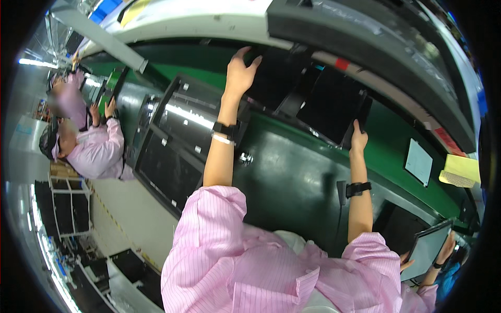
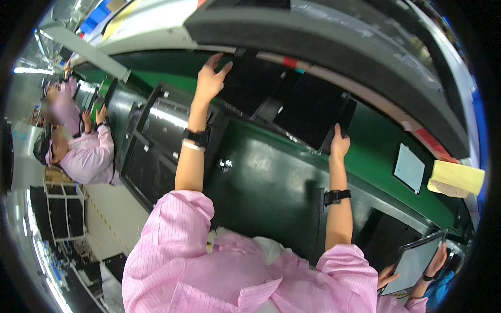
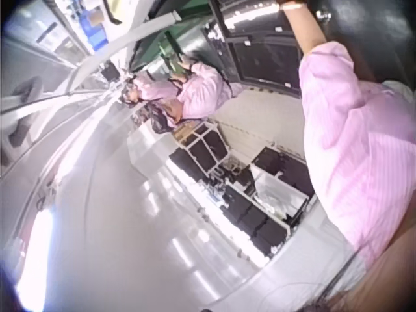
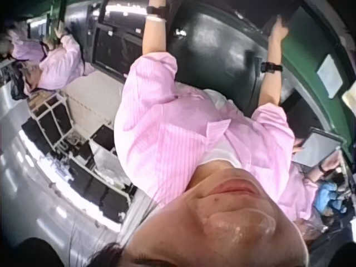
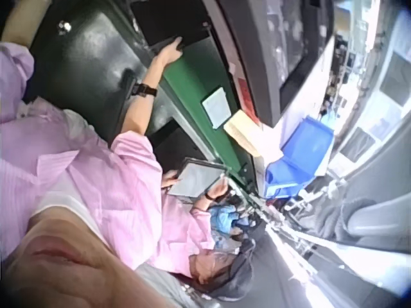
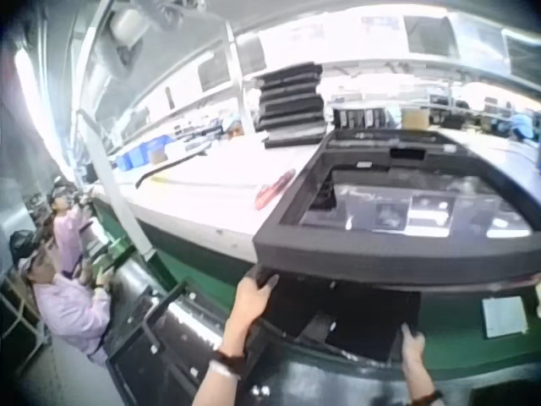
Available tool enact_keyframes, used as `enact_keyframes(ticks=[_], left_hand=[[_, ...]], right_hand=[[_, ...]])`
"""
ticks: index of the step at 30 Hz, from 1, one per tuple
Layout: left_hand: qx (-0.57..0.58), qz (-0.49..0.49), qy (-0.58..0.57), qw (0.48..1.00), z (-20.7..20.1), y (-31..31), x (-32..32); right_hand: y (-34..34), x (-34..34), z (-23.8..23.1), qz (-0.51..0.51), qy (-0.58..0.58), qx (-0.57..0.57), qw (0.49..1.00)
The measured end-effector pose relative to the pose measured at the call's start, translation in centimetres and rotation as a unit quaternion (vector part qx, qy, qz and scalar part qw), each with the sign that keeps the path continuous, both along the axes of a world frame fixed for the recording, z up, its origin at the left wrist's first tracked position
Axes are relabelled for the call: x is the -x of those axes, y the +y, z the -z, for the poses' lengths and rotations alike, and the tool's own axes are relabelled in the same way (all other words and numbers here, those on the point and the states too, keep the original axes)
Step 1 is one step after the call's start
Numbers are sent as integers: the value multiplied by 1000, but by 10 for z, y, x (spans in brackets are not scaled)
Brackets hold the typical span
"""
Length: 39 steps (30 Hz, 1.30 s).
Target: Processing tablet devices on an assembly line, including peeling protective films and sorting.
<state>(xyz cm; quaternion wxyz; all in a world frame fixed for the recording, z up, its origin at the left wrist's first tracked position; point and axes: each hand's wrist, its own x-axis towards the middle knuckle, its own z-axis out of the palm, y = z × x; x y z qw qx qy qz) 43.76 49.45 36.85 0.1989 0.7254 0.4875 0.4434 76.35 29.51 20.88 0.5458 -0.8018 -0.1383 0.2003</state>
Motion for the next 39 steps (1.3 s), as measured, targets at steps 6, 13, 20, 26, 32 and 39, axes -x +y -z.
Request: enact_keyframes(ticks=[6,13,20,26,32,39], left_hand=[[196,93,-127,968,12,-176,66],[251,-61,-271,927,181,-245,92],[229,-162,-154,947,195,-230,68],[213,-119,-177,954,203,-243,59],[224,-100,-151,958,189,-254,72],[234,55,-218,946,153,-407,131]], right_hand=[[-91,37,-51,-80,-98,-77,989],[-311,51,-6,-124,57,82,987],[-414,74,-14,-53,155,114,980],[-430,87,-17,-92,141,91,982],[-442,107,-9,-150,167,86,971],[-418,180,10,-342,132,179,913]])
